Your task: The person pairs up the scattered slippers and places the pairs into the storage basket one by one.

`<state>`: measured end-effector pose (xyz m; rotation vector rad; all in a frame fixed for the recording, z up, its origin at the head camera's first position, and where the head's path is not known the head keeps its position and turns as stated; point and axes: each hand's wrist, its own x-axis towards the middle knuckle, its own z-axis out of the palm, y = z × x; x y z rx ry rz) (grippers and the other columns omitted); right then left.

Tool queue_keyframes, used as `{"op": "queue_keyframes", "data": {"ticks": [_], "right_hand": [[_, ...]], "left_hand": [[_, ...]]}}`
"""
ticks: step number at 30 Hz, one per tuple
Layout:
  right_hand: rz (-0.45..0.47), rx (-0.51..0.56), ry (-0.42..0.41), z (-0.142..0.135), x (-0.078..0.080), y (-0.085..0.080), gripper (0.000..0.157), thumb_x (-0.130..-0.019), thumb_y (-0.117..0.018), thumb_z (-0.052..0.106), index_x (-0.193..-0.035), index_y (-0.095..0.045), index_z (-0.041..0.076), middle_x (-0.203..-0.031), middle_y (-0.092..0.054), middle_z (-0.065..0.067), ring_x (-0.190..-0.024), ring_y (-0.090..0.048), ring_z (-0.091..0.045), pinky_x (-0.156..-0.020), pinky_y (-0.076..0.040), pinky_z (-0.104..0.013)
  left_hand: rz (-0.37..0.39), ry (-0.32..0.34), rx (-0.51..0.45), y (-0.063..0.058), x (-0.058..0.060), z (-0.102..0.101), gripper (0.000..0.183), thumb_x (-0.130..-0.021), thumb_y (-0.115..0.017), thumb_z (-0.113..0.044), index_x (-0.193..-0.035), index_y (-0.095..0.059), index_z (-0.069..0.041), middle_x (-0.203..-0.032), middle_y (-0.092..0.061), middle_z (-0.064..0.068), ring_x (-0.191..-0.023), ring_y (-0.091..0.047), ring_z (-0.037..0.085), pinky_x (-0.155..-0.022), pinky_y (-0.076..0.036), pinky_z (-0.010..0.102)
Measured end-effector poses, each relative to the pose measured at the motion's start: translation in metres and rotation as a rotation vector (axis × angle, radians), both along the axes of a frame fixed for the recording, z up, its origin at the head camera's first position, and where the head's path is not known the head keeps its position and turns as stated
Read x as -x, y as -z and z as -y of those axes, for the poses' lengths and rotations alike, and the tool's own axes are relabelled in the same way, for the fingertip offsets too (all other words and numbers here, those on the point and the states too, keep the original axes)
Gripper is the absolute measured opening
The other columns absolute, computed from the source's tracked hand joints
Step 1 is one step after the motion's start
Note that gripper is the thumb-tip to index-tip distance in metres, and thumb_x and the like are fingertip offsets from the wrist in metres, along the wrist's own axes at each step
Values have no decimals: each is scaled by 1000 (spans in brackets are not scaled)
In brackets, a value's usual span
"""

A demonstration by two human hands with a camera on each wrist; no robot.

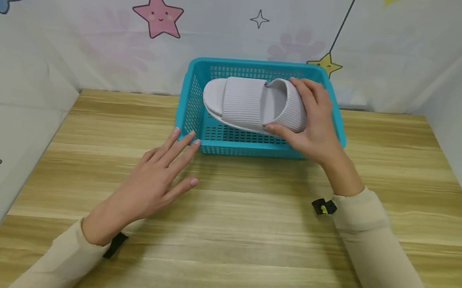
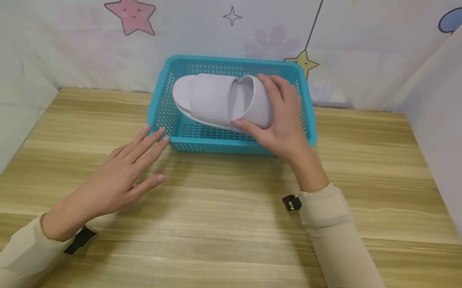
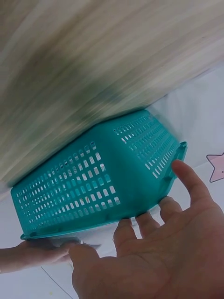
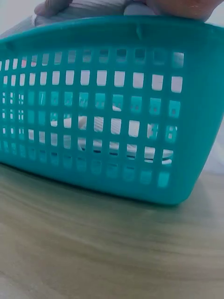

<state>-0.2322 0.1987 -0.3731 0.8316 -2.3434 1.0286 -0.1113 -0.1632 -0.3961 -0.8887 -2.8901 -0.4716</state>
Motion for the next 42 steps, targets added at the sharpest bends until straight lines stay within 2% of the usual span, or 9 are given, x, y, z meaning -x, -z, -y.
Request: {"op": "queue_keyframes", "data": {"ticks": [2, 5, 9, 16, 22, 29, 42], "right_hand": [[19, -22, 5, -1, 2, 2, 104, -85, -74, 76, -158, -48, 6, -154, -45, -22, -140, -39, -39, -108, -37, -60], [39, -70, 11, -2, 5, 5, 97, -85, -87, 57, -157, -49, 4, -155, -45, -23, -142, -38, -42, -112, -30, -64], [99, -136, 27, -1, 6, 7, 93, -80, -94, 33, -156, -50, 5, -156, -44, -22, -144, -37, -42, -113, -30, -65], [187, -215, 39, -1, 4, 6, 90, -83, -93, 31, -157, -48, 4, -158, -42, -22, -146, -36, -42, -112, -34, -66], [265, -238, 33, 0, 3, 5, 90, -86, -91, 29, -158, -44, 1, -159, -39, -24, -144, -35, -42, -108, -42, -63], [357, -271, 58, 2, 4, 2, 92, -86, -91, 33, -158, -44, 2, -157, -41, -21, -142, -37, -40, -105, -46, -61], [512, -340, 56, 3, 8, -1, 90, -88, -87, 39, -158, -43, 3, -159, -40, -19, -137, -40, -40, -106, -46, -61]], "left_hand": [[-2, 3, 1, 0, 0, 0, 81, -109, -61, -43, -173, -19, -15, -180, -12, 6, -167, -1, 30, -119, -33, 67], [-3, 6, 3, 0, 1, 0, 82, -109, -61, -43, -173, -19, -15, -180, -11, 6, -167, -2, 31, -118, -33, 67], [-1, 3, 8, 0, 0, 1, 82, -109, -61, -43, -173, -18, -15, -180, -11, 6, -166, -2, 32, -119, -32, 67], [-5, 2, 10, 1, 2, -1, 83, -108, -63, -43, -172, -19, -13, -180, -10, 5, -166, -1, 31, -120, -32, 67], [-9, 1, 16, 1, 1, -2, 85, -107, -63, -43, -172, -18, -13, -180, -14, 9, -166, -2, 32, -119, -34, 67], [-2, -9, 15, 1, 2, -1, 86, -106, -64, -45, -172, -18, -14, -180, -13, 8, -166, 0, 31, -119, -33, 68], [-1, -6, 10, 0, 0, -1, 86, -106, -65, -44, -172, -19, -13, -180, -13, 8, -166, -1, 32, -118, -34, 67]]}}
